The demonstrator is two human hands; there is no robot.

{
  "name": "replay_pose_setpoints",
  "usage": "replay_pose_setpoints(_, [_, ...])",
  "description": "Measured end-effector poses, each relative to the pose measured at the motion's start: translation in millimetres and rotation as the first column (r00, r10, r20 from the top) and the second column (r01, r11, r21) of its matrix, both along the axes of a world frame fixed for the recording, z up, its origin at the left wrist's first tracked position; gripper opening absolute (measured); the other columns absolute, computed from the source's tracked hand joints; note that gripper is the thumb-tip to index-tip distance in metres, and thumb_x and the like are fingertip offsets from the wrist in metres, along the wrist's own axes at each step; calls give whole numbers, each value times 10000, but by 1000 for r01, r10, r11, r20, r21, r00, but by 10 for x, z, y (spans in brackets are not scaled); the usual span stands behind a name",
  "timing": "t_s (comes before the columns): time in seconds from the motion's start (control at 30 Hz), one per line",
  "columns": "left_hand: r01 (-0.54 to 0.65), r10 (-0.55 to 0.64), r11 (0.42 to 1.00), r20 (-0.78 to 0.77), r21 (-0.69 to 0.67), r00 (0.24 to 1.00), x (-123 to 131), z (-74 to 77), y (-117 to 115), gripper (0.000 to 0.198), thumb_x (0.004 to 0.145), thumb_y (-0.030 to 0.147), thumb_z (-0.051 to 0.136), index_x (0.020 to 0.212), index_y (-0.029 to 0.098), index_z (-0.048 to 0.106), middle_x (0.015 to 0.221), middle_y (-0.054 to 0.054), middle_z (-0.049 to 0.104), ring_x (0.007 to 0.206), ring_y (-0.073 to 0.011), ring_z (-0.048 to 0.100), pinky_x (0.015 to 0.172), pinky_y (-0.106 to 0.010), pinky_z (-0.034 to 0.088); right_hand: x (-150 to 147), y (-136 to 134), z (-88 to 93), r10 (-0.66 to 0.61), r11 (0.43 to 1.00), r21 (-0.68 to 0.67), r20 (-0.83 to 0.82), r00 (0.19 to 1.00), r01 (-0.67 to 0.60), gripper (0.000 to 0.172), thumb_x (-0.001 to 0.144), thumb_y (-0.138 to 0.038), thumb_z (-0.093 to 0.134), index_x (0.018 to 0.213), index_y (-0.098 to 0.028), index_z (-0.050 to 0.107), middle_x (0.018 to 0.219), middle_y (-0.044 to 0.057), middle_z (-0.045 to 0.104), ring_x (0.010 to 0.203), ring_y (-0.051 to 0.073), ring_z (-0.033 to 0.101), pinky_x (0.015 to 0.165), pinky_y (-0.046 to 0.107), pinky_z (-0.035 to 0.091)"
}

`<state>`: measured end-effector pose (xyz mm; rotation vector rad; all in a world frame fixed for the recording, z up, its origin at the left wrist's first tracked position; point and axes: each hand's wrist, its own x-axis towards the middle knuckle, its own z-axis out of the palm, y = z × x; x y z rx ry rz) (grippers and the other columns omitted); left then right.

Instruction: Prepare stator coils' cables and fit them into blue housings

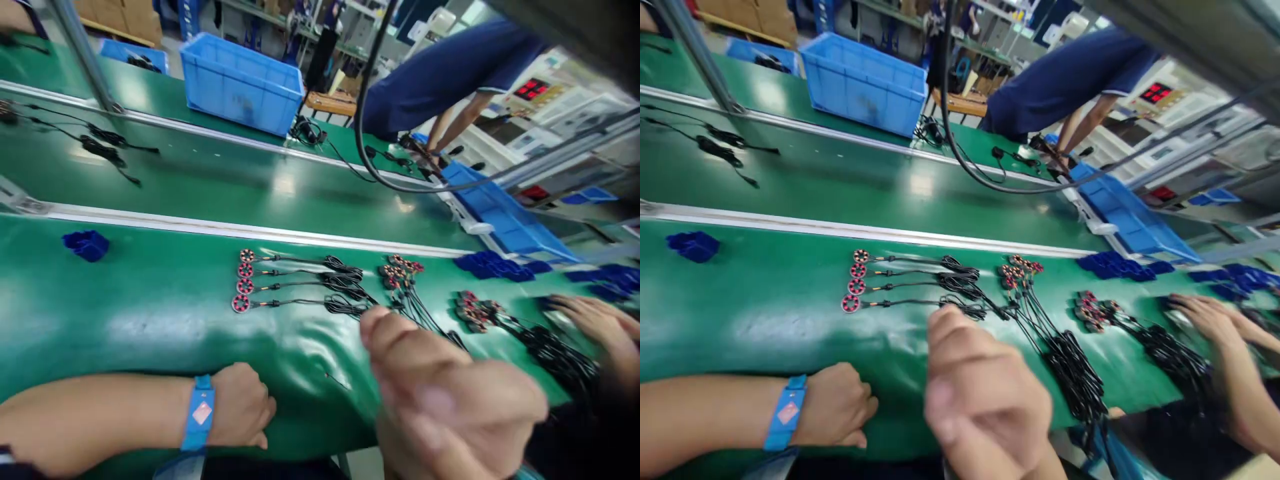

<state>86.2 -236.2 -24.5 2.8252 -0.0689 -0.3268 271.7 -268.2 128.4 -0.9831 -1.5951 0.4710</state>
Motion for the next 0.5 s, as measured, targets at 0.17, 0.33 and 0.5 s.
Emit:
replay_pose_setpoints(0.17, [32, -36, 999, -89, -37, 995, 120, -34, 102, 294, 853, 479, 714, 806, 188, 717, 601, -56, 686, 521, -245, 660, 394, -320, 411, -51, 563, 33, -133, 991, 28, 50, 990, 132, 199, 943, -309, 657, 778, -256, 559, 616, 0, 490, 570, 175, 464, 584, 350, 399])
replay_pose_setpoints(0.33, [-104, 102, 990, -23, -98, 994, 185, -136, 168, 132, 860, 278, 726, 763, 198, 686, 660, -27, 683, 534, -165, 635, 456, -247, 464, -485, 1682, -304, 98, 982, -187, 544, 833, 7, 202, 976, -363, 635, 843, -210, 639, 879, 26, 684, 873, 186, 606, 830, 349, 438])
replay_pose_setpoints(0.5, [-239, 240, 971, 133, -24, 962, 114, 3, 200, 199, 953, 359, 669, 1111, 239, 661, 1143, -71, 673, 994, -207, 671, 782, -339, 584, -936, 3026, -777, 137, 942, -307, 723, 677, 137, 236, 975, -350, 634, 1166, -211, 643, 1286, 72, 635, 1202, 239, 556, 1054, 415, 410])
